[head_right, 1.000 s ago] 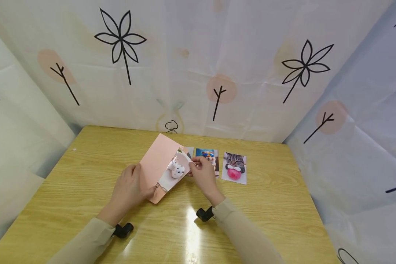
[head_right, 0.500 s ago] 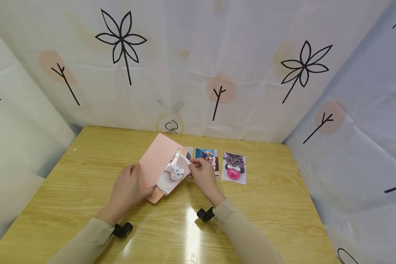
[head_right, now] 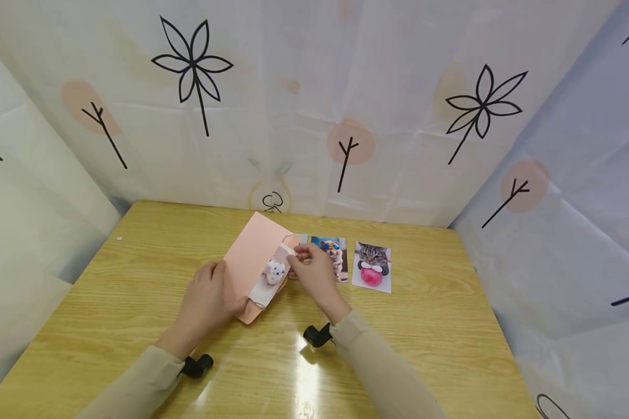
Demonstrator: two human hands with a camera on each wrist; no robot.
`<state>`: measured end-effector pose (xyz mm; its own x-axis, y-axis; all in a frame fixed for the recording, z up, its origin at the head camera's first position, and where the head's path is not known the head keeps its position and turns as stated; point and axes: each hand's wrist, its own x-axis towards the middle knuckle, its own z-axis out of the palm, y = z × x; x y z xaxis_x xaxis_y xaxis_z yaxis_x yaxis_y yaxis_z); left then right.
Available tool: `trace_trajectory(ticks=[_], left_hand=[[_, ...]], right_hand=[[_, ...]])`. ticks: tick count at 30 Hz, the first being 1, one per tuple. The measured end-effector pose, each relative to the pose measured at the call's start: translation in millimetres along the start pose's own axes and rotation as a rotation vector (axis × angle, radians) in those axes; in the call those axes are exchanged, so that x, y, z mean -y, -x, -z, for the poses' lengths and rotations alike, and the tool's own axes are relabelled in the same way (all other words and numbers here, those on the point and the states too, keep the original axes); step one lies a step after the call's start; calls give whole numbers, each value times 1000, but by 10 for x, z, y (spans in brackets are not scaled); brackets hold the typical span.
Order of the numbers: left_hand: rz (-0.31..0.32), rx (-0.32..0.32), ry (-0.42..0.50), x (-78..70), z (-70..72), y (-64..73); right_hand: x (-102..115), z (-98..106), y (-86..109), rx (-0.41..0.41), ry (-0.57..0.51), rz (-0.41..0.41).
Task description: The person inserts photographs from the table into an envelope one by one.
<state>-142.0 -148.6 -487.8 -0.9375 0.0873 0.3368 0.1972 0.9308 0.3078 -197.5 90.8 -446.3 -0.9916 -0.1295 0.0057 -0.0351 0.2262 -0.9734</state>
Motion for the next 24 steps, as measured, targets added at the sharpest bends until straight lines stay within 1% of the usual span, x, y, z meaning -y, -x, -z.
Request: trace_trajectory(ticks=[3, 5, 8, 10, 12, 19, 24], left_hand=[[20, 18, 4, -5, 7, -8], [32, 26, 7, -11, 15, -14], [36, 23, 13, -18, 12, -23], [31, 19, 18, -21, -1, -24], [21, 16, 17, -24, -14, -24], [-2, 20, 13, -53, -23, -10], [5, 22, 21, -75, 9, -1]], right_hand=[[1, -31, 22, 26, 24, 0], [-8, -52, 24, 27, 45, 1], [-44, -79, 0, -3, 92, -15], [-58, -98, -22, -21, 91, -32], [-75, -125, -48, -40, 71, -45], [-114, -230, -134, -71, -73, -72], [-143, -274, -151, -78, -115, -69]])
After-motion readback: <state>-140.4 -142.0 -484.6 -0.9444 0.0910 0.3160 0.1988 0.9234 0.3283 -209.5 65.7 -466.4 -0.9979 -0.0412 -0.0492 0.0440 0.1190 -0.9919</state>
